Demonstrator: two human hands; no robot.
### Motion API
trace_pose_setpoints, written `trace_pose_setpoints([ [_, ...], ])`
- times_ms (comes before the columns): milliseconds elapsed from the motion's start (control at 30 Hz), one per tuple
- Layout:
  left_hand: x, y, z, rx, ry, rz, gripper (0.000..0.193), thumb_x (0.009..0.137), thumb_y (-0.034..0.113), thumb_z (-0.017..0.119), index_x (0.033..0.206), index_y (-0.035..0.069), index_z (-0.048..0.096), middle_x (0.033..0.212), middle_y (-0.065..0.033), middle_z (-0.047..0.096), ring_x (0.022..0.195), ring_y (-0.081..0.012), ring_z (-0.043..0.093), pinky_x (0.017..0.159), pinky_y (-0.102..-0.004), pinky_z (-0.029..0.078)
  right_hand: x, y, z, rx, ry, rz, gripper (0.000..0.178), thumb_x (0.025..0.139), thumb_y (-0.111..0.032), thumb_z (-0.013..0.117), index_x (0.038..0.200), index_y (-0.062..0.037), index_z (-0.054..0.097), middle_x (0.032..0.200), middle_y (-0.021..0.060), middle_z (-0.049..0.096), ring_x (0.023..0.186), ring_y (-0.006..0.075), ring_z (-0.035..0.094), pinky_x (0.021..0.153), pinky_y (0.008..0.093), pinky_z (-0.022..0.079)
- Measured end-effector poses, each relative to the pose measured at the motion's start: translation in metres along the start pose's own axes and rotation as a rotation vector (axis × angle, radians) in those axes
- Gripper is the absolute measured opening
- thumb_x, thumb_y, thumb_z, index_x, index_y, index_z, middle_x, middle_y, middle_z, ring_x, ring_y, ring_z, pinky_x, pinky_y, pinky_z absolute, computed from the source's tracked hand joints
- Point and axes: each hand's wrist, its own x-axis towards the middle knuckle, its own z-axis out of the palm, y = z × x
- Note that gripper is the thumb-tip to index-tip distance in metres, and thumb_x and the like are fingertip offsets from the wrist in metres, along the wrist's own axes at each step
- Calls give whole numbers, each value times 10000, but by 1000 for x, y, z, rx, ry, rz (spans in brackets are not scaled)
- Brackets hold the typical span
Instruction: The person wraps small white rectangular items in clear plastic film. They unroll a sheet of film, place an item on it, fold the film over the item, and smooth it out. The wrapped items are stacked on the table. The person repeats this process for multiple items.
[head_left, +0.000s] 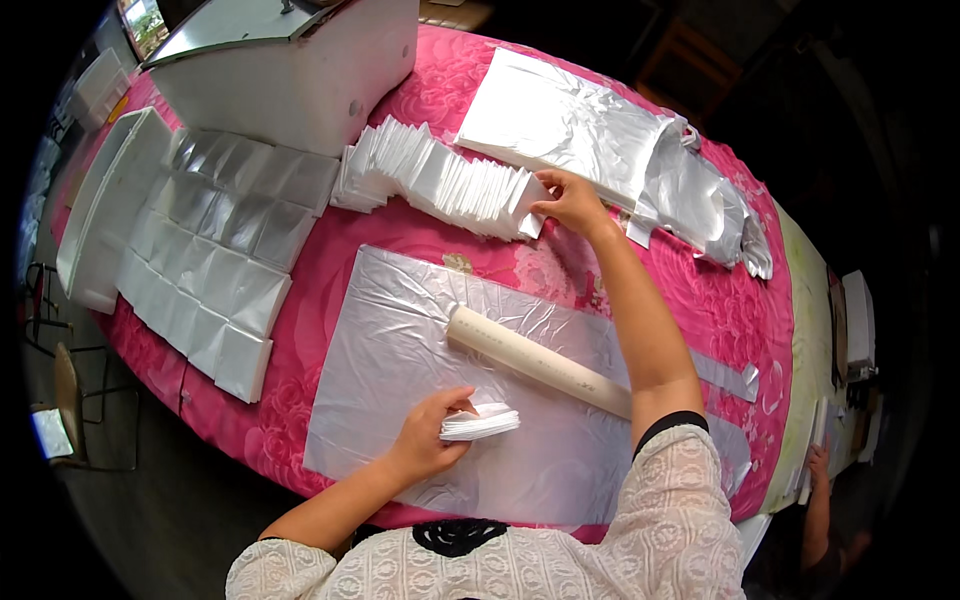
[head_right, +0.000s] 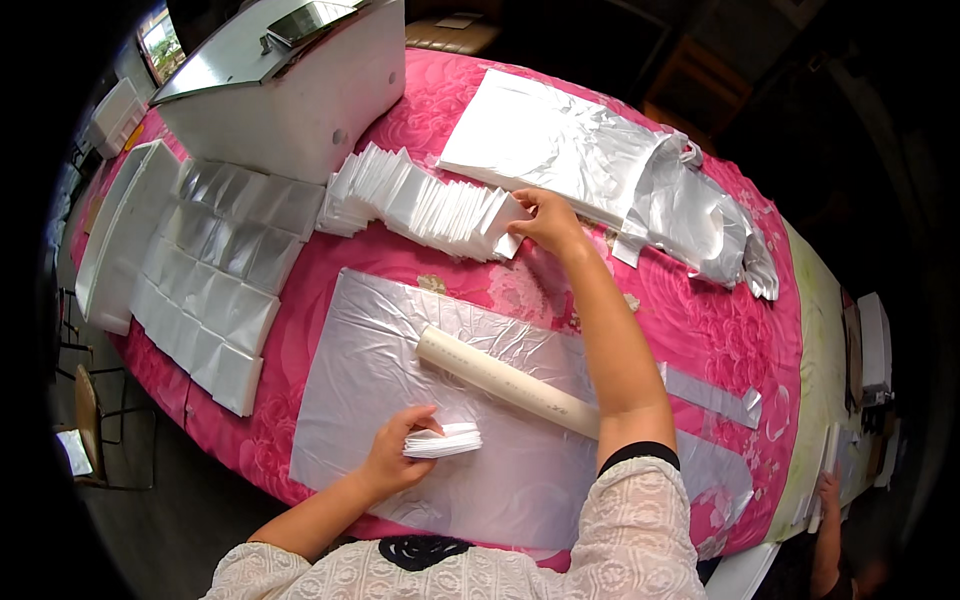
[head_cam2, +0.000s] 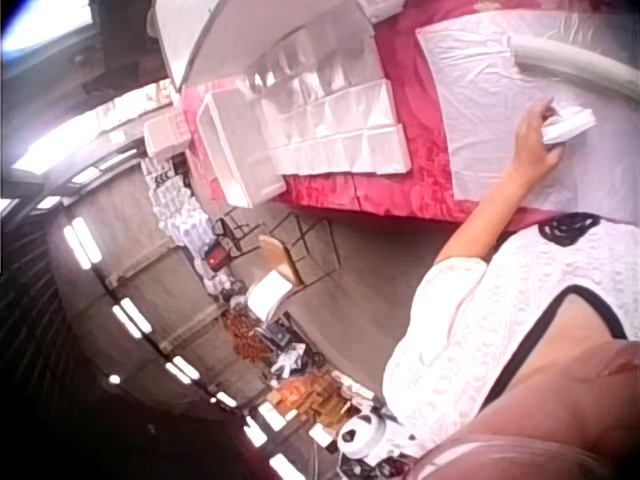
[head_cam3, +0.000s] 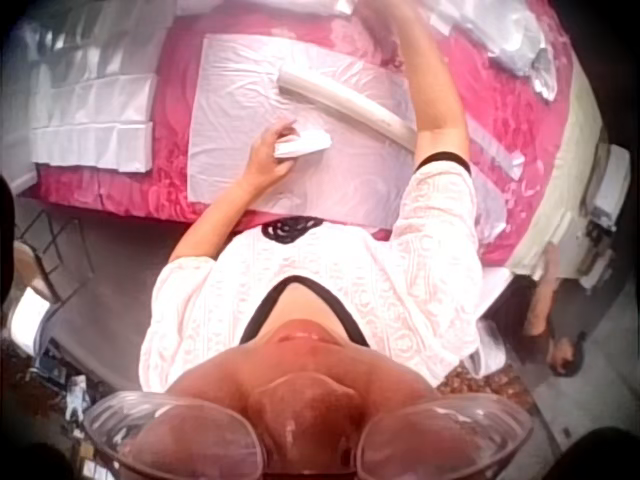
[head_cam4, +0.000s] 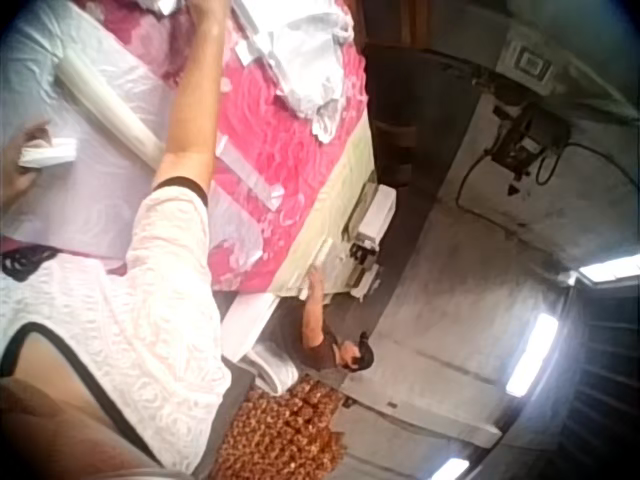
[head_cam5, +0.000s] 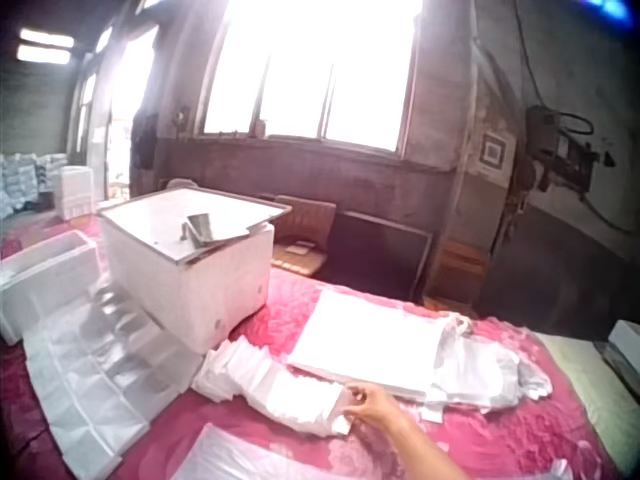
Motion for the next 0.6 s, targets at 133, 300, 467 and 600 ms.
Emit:
trace_pose_setpoints([
  [133,-1,1,1,-9,-2,-12,675,630,-55,679,1237,68,411,904,-106,615,817,-235,629,732,-319,496,-16,-7,-6,30,82,-8,413,707,-45,703,1103,11,604,906,88,651,752,135,596,699,253,491],
  [300,3,2,1,-35,22,-26,475,630,-43,684,1076,59,554,1018,-122,581,909,-251,601,789,-324,475,-44,-17,-24,266,7,-67,225,757,-11,658,977,17,621,858,35,646,771,76,579,713,218,465],
  [467,-1,11,-3,-60,38,-35,301,642,-36,689,915,82,643,1133,-127,548,1064,-277,538,899,-339,426,-161,-64,21,670,-139,-133,116,816,-4,639,902,-36,568,845,-6,600,799,58,550,721,223,446],
  [600,-12,34,-1,-49,150,46,292,644,-37,691,904,91,653,1175,-138,540,1156,-313,487,961,-368,384,-255,-57,76,593,-210,-40,134,797,-6,658,887,-56,570,807,-26,585,782,50,530,672,214,435],
])
